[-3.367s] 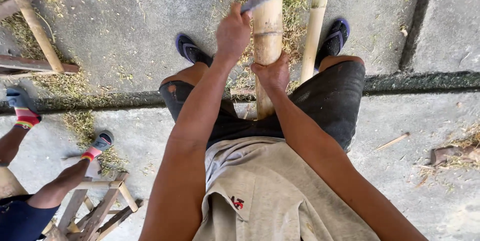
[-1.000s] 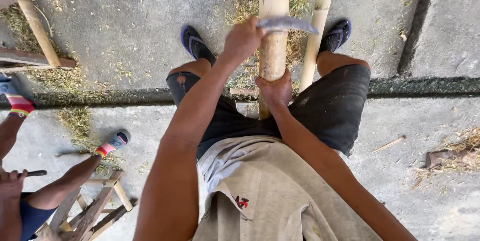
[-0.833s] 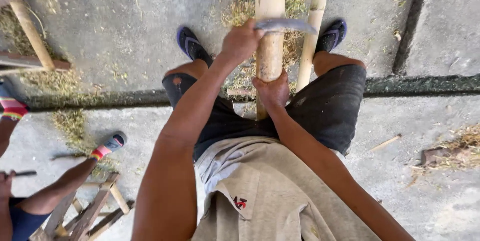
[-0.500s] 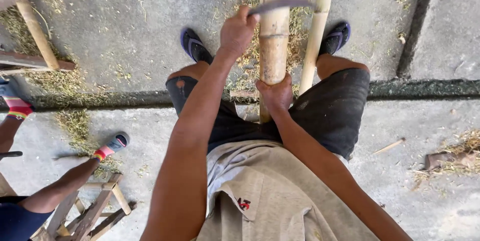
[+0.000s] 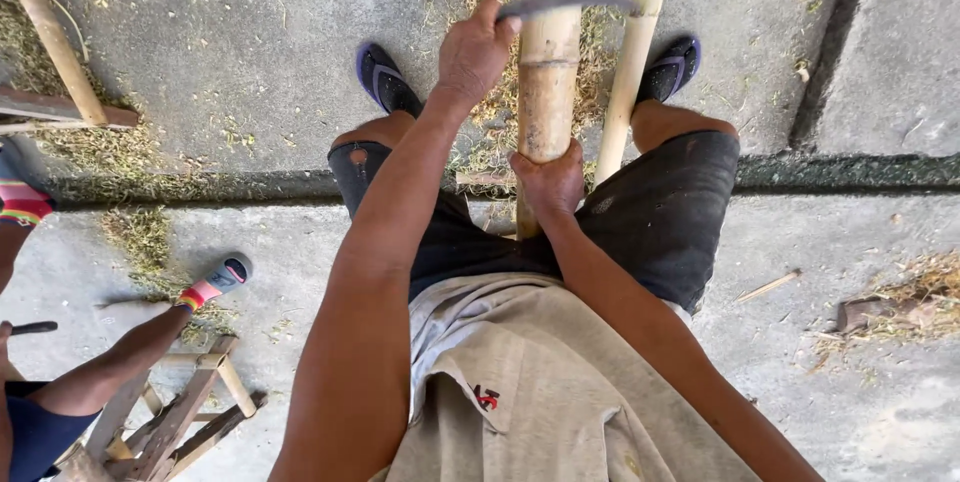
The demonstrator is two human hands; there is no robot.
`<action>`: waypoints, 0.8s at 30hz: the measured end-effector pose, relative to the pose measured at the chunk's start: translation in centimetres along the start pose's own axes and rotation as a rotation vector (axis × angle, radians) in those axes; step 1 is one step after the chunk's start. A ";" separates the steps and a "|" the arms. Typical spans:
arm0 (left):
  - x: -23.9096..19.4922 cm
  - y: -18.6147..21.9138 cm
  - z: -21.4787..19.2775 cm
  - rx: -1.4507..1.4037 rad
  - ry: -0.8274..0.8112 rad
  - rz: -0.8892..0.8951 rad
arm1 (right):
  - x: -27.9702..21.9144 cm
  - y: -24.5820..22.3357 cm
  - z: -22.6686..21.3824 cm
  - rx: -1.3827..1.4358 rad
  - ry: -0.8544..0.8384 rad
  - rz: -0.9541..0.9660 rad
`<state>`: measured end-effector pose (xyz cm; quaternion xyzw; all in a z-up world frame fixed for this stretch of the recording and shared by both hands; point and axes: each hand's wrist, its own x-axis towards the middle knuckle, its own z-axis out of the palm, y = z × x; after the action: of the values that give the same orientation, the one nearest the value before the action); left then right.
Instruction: Shaving a bamboo pole using a billhook knife.
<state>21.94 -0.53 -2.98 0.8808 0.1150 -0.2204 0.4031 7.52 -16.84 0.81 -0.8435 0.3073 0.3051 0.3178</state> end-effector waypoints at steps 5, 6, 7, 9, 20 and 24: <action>-0.7 -1.0 1.3 0.066 -0.094 0.152 | -0.3 -1.2 -0.4 -0.036 -0.032 0.083; -0.1 -1.4 1.6 0.069 -0.004 0.146 | -0.3 -1.5 -0.5 -0.089 -0.043 0.127; -0.2 -1.2 1.3 0.071 0.002 0.158 | 0.0 -1.6 -0.4 -0.082 -0.034 0.120; -1.7 -1.2 1.5 0.128 -0.019 0.217 | -0.3 -1.1 -0.4 -0.072 -0.006 0.056; -3.0 -0.9 3.1 -0.100 0.099 0.053 | -1.4 -1.9 -1.3 0.106 -0.004 0.026; -2.8 -0.9 2.6 -0.043 0.119 0.057 | -0.5 -1.7 -1.0 0.027 0.117 -0.091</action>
<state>18.41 -2.01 -3.71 0.8862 0.1181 -0.1536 0.4208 8.78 -16.36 2.39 -0.8687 0.2908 0.2364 0.3240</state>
